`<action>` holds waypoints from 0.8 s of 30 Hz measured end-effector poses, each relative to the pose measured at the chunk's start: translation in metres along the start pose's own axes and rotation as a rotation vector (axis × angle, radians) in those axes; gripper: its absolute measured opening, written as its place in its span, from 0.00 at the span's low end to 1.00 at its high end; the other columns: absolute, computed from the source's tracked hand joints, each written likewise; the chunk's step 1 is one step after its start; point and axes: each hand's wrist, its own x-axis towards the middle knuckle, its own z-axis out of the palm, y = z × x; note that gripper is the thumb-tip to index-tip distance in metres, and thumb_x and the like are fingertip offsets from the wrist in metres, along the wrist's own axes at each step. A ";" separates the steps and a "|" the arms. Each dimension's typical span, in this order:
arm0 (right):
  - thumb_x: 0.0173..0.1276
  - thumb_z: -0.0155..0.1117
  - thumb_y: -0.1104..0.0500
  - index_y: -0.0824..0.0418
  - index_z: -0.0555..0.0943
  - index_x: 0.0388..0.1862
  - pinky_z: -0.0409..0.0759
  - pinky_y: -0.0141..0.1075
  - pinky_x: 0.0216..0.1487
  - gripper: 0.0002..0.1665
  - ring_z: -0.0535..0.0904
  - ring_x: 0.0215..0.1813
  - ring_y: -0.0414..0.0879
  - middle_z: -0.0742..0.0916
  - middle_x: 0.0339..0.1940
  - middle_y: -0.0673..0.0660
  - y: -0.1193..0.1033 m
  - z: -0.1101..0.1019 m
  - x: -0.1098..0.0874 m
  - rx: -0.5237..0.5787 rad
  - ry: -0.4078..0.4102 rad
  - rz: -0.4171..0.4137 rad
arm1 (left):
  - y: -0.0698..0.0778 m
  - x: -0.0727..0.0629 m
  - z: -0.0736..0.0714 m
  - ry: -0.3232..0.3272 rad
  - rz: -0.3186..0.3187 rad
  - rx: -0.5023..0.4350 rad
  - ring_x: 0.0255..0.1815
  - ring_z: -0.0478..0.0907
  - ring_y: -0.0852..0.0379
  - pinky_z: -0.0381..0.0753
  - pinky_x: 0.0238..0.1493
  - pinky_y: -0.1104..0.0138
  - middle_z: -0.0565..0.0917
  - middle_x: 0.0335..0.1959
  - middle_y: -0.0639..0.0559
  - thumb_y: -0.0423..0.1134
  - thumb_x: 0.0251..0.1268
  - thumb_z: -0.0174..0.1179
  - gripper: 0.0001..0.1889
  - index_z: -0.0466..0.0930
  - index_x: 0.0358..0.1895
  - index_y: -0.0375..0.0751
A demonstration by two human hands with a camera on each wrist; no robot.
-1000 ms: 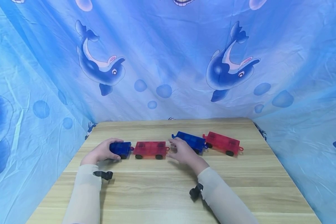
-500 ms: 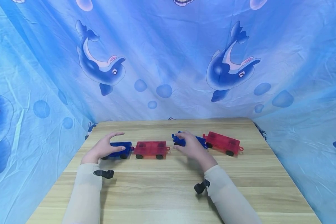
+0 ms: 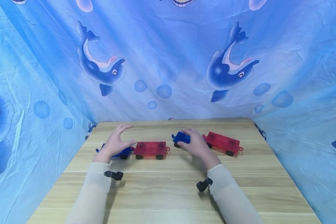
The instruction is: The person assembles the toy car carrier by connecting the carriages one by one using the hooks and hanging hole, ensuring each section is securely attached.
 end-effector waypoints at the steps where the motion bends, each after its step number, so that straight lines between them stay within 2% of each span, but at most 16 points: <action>1: 0.68 0.76 0.42 0.50 0.76 0.75 0.74 0.63 0.68 0.39 0.74 0.71 0.61 0.77 0.72 0.58 0.000 0.000 0.000 -0.003 0.000 0.004 | 0.002 0.001 0.003 -0.002 0.007 0.006 0.76 0.65 0.37 0.68 0.69 0.35 0.68 0.75 0.46 0.50 0.62 0.77 0.40 0.70 0.78 0.58; 6: 0.69 0.75 0.42 0.50 0.74 0.78 0.73 0.65 0.68 0.41 0.72 0.73 0.63 0.75 0.75 0.60 0.004 -0.001 -0.001 -0.034 0.007 0.024 | 0.010 0.004 0.018 -0.017 0.032 0.018 0.74 0.66 0.39 0.71 0.68 0.37 0.69 0.73 0.47 0.54 0.62 0.77 0.41 0.70 0.77 0.57; 12: 0.69 0.75 0.42 0.53 0.72 0.78 0.72 0.64 0.69 0.43 0.71 0.74 0.63 0.75 0.74 0.61 0.011 0.000 0.000 -0.047 0.026 0.032 | 0.016 0.007 0.032 -0.025 0.047 0.054 0.75 0.66 0.43 0.72 0.69 0.40 0.69 0.74 0.50 0.59 0.59 0.77 0.42 0.70 0.77 0.60; 15: 0.69 0.76 0.43 0.54 0.72 0.79 0.72 0.65 0.69 0.44 0.70 0.74 0.65 0.75 0.74 0.62 0.015 0.001 0.000 -0.052 0.024 0.032 | 0.017 0.008 0.038 -0.033 0.060 0.086 0.76 0.66 0.44 0.71 0.70 0.41 0.69 0.74 0.51 0.61 0.59 0.76 0.43 0.70 0.77 0.60; 24: 0.67 0.78 0.43 0.55 0.71 0.79 0.74 0.62 0.68 0.46 0.72 0.72 0.63 0.75 0.71 0.62 0.026 0.006 0.001 -0.059 0.009 0.044 | 0.025 0.010 0.053 -0.044 0.095 0.093 0.77 0.63 0.45 0.69 0.72 0.42 0.69 0.75 0.51 0.63 0.59 0.75 0.43 0.71 0.77 0.56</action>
